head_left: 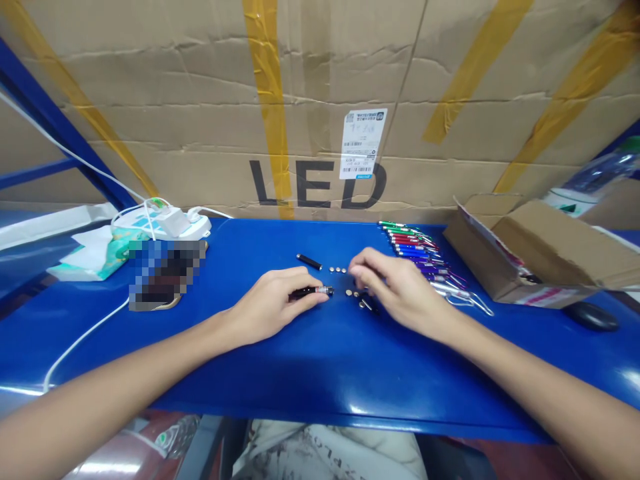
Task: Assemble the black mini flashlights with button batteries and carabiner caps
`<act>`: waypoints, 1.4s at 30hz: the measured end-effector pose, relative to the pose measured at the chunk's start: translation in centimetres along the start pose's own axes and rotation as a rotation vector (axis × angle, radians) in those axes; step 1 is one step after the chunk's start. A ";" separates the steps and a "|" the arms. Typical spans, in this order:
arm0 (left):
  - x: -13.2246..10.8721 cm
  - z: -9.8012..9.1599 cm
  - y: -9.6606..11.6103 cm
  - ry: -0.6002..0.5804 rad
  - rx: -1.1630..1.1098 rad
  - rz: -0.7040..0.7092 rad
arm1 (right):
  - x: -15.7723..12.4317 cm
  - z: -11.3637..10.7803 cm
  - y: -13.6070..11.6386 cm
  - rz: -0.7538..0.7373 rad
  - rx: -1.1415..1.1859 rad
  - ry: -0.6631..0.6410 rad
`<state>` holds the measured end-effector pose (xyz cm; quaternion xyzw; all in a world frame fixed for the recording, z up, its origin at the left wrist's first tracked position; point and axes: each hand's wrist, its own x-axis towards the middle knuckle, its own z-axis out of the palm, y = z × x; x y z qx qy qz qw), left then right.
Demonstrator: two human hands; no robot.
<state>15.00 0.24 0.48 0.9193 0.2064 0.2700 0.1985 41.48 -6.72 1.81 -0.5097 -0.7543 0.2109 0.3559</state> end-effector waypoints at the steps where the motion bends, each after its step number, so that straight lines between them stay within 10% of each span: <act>1: 0.1 0.0 -0.1 -0.007 -0.019 -0.026 | 0.2 -0.8 0.3 -0.003 -0.099 0.032; 11: 0.1 -0.1 0.0 -0.029 -0.136 -0.165 | -0.2 -3.3 0.3 0.041 -0.266 -0.495; 29: 0.0 -0.2 0.7 -0.016 -0.381 -0.165 | -0.9 -3.3 0.4 -0.073 -0.355 -0.461; 42: 0.0 -0.2 0.8 0.016 -0.216 -0.089 | -0.6 -1.0 0.5 -0.126 0.002 -0.273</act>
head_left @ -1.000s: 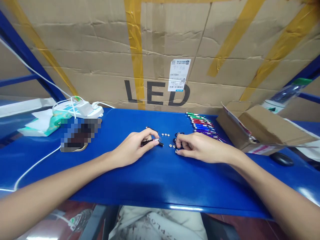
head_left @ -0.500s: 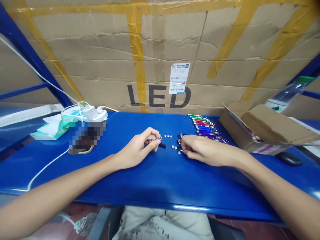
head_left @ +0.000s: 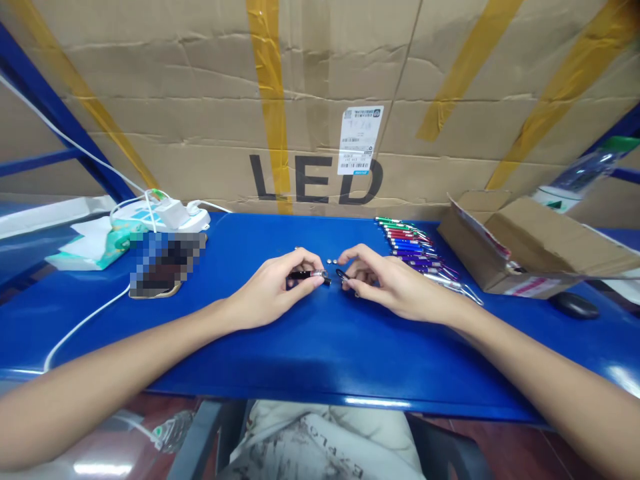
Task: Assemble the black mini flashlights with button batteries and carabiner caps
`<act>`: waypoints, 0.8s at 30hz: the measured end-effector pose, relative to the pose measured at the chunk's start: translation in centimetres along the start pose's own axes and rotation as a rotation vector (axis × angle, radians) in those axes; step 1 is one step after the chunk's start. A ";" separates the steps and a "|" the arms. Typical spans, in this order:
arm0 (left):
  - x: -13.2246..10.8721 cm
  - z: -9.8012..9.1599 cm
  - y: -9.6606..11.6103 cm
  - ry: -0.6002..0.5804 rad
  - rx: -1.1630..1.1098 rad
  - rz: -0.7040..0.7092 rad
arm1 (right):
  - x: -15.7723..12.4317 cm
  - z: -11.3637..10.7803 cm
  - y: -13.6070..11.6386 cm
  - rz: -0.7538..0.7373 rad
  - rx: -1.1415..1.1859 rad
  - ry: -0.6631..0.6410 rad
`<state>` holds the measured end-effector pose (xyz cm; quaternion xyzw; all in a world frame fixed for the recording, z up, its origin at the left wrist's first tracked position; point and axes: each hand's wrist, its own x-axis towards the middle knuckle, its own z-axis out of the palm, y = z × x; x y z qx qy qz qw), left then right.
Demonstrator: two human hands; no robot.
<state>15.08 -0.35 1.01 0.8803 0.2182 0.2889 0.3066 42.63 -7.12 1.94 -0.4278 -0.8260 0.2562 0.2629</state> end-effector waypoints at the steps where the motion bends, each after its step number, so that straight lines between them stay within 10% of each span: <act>1: 0.0 0.0 0.0 0.004 0.010 0.004 | 0.1 0.3 0.2 -0.015 0.006 0.006; 24: -0.3 0.2 -0.2 0.023 0.101 0.087 | 0.6 2.2 -0.3 -0.186 -0.029 0.157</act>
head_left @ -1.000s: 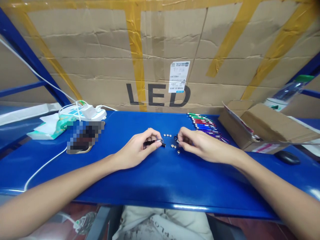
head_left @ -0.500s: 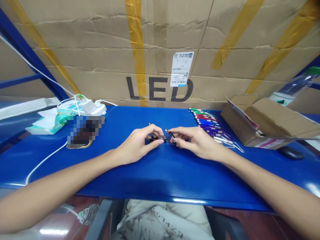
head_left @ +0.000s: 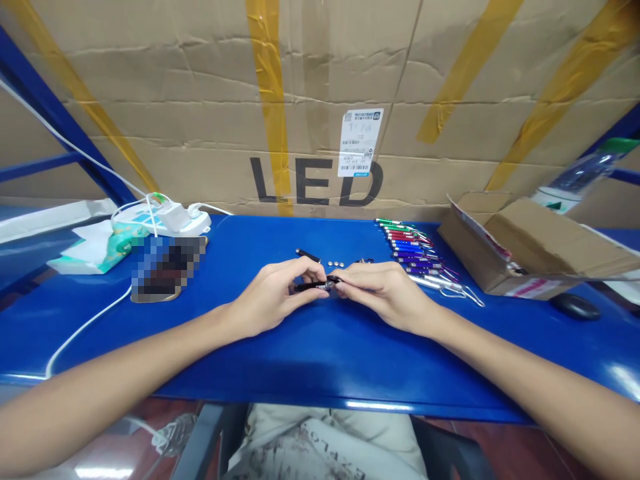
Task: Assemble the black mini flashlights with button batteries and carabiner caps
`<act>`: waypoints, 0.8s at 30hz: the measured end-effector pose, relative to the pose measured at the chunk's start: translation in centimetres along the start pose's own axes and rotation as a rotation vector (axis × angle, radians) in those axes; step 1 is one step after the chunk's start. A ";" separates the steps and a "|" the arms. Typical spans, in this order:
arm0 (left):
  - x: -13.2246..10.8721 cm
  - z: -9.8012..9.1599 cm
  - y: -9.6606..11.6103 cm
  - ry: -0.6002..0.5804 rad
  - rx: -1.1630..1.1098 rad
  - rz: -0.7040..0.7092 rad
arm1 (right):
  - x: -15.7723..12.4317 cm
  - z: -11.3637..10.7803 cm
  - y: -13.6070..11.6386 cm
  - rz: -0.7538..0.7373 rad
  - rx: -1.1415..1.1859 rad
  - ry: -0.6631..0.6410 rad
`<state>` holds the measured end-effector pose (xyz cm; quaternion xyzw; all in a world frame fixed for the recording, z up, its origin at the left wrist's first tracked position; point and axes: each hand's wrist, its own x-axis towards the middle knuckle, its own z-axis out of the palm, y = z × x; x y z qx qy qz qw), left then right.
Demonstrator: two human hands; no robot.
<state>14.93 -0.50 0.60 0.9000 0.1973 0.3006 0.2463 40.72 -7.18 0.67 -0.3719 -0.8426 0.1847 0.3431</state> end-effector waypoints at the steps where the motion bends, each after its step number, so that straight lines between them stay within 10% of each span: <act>1: 0.0 0.0 0.0 0.001 0.003 0.007 | 0.1 -0.1 0.0 0.010 0.028 -0.004; 11: 0.1 -0.2 0.2 0.019 -0.008 -0.012 | 0.4 -0.3 0.2 0.224 0.294 -0.002; 24: 0.1 -0.2 -0.2 -0.011 0.005 0.033 | -0.1 -0.5 -0.4 0.021 0.019 0.012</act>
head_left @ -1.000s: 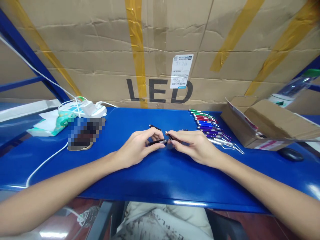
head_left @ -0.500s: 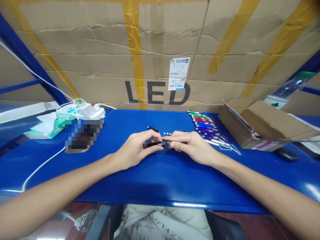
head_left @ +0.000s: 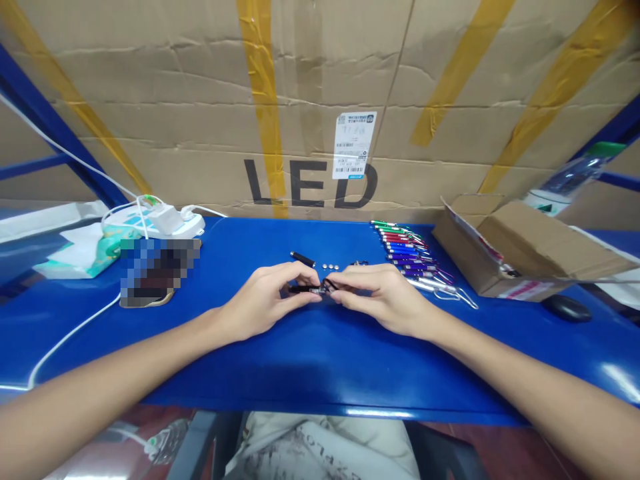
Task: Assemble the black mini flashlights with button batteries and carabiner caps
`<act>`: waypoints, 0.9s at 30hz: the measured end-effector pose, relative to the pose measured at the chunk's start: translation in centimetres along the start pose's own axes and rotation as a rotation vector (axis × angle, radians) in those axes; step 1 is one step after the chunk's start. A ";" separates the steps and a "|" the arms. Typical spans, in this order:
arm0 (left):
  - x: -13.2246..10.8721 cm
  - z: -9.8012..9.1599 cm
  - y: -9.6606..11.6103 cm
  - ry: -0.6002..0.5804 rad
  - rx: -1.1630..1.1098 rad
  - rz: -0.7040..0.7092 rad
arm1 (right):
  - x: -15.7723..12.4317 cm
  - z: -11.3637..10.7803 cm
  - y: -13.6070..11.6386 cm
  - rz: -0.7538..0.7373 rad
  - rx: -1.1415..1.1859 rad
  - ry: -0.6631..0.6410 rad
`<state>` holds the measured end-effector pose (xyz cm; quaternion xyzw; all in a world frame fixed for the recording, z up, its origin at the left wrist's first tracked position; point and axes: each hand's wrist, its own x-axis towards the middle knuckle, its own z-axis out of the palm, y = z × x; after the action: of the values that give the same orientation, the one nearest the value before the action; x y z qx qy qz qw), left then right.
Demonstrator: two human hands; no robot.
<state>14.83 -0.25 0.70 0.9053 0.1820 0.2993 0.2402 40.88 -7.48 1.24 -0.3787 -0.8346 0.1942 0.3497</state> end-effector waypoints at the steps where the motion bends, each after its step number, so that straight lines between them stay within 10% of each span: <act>1: 0.0 0.0 0.0 -0.005 -0.005 0.007 | 0.0 0.0 0.0 -0.012 -0.015 0.009; 27: 0.0 0.2 0.1 0.078 0.025 0.083 | -0.4 2.2 -0.4 -0.168 -0.264 0.265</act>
<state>14.97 -0.45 0.61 0.9027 0.1570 0.3417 0.2091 39.24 -8.19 -0.20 -0.3726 -0.8281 0.0016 0.4188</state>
